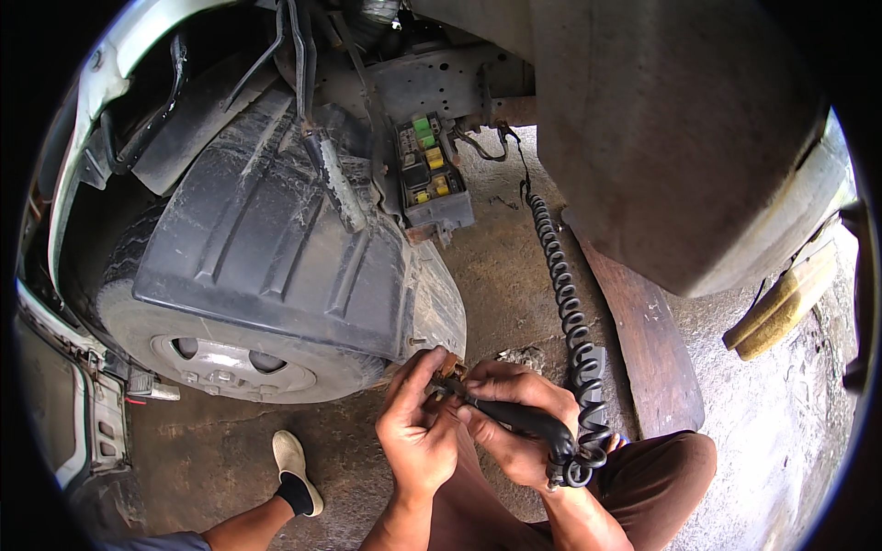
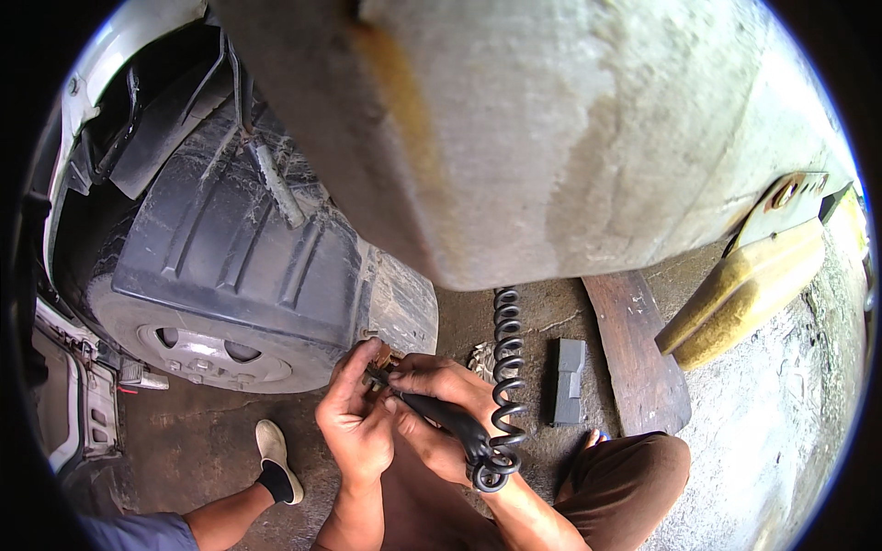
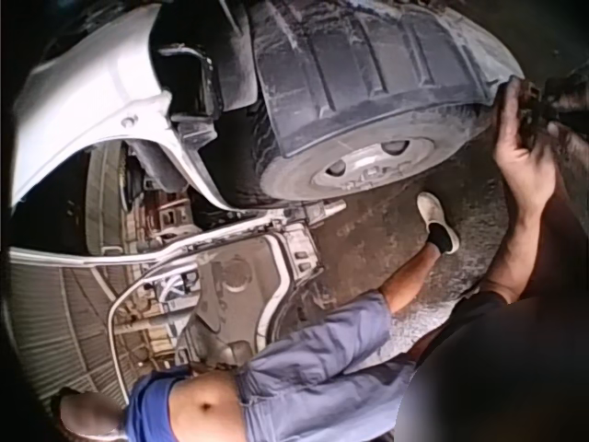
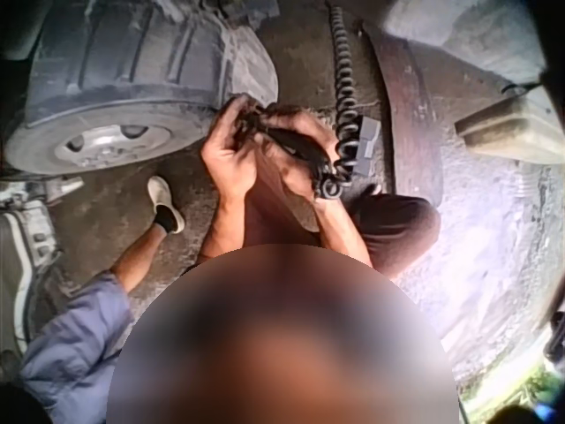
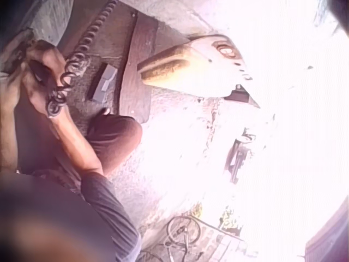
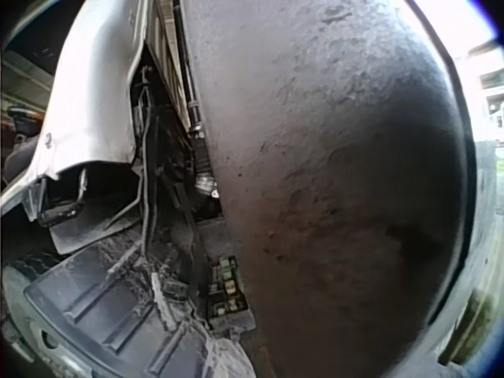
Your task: The person sits on the floor next to a vehicle and uses a test light to check electrical connections in a fuse box. They clean a small component with a cloth and repeatedly test the circuit for continuity.
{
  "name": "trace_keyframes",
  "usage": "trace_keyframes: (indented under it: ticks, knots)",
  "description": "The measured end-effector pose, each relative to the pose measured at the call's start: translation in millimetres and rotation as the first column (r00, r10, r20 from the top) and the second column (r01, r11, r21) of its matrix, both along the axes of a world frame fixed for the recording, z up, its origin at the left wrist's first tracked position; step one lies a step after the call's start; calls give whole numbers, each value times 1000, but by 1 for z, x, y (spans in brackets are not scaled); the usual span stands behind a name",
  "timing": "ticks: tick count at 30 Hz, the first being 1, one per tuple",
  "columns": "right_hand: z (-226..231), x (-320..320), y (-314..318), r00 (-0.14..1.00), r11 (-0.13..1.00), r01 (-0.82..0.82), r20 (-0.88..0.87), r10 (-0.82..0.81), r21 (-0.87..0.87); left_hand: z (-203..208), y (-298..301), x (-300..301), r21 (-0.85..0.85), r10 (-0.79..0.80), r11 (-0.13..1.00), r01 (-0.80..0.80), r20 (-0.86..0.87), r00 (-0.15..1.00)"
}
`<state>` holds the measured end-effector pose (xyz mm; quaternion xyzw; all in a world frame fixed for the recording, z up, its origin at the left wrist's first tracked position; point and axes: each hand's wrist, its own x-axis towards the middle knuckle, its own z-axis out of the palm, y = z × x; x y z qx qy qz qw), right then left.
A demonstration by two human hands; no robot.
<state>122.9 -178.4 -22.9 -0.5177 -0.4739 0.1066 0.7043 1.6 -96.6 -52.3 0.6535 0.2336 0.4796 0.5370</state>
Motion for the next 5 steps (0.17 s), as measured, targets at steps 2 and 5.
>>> trace_keyframes:
  ticks: [2,5]
  knots:
    - [0,1,-2,1000,1000,-14,-3,14,-21,1,-1,0,14,-13,1000,12,25,1000]
    - [-2,-3,0,1000,999,28,0,-28,-21,2,-2,0,-65,6,998,-6,-3,1000]
